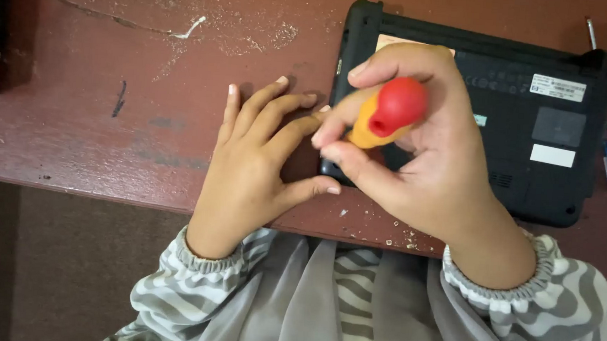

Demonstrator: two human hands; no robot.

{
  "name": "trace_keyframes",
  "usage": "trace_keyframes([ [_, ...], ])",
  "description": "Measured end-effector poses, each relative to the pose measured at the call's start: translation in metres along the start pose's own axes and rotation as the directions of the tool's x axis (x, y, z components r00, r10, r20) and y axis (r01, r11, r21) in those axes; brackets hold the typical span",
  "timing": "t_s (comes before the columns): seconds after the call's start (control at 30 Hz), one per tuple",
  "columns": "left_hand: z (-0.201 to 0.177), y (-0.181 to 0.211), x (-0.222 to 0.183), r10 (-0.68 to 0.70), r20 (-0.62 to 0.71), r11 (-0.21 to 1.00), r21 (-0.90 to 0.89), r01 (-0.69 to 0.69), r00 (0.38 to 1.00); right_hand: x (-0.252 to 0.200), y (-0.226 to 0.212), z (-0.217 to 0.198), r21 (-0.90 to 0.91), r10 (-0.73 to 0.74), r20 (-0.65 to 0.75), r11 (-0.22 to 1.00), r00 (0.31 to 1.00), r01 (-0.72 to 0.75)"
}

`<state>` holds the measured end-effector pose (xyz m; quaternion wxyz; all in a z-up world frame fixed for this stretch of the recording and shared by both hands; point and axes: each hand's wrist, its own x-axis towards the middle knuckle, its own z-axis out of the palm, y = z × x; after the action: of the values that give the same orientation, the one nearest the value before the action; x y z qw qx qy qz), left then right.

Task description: Disassembling a laptop by removing screws from the bottom casing, taking out the battery, and accessing internal components.

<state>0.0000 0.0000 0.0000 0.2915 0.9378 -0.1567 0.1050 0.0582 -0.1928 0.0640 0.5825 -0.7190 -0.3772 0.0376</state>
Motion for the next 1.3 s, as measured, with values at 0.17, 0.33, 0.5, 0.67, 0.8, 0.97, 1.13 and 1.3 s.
trace_keyframes([
  [0.17,0.001,-0.001,0.000,0.003,-0.007,1.000,0.006,-0.003,1.000,-0.007,-0.003,-0.009,0.094,0.124,0.050,0.987,0.991,-0.128],
  [0.33,0.001,-0.001,-0.001,0.002,-0.007,1.000,0.004,-0.002,1.000,-0.005,-0.018,-0.011,0.144,0.257,0.071,0.953,0.964,-0.265],
  [0.5,0.000,0.000,-0.001,0.004,0.000,1.000,0.004,-0.004,1.000,-0.008,-0.010,-0.009,0.019,0.235,-0.026,0.972,0.972,-0.234],
  [0.67,0.001,-0.001,-0.001,0.007,-0.005,1.000,0.008,-0.007,1.000,-0.002,-0.002,0.000,-0.047,0.169,-0.011,0.984,0.986,-0.169],
  [0.8,0.001,0.000,-0.001,0.012,-0.012,1.000,0.022,-0.012,1.000,0.003,-0.005,-0.001,-0.143,0.053,0.017,0.989,0.998,-0.050],
  [0.97,0.001,-0.001,-0.001,0.009,-0.020,1.000,-0.003,-0.009,1.000,-0.005,-0.010,-0.006,-0.003,0.157,0.067,0.988,0.985,-0.157],
  [1.13,0.001,-0.001,-0.002,0.014,-0.017,1.000,0.001,-0.014,1.000,-0.004,-0.020,-0.011,0.057,0.296,0.083,0.952,0.952,-0.301],
  [1.3,0.002,-0.001,-0.001,0.011,-0.028,1.000,0.012,-0.011,1.000,-0.004,-0.013,-0.006,-0.029,0.257,0.022,0.966,0.966,-0.257],
])
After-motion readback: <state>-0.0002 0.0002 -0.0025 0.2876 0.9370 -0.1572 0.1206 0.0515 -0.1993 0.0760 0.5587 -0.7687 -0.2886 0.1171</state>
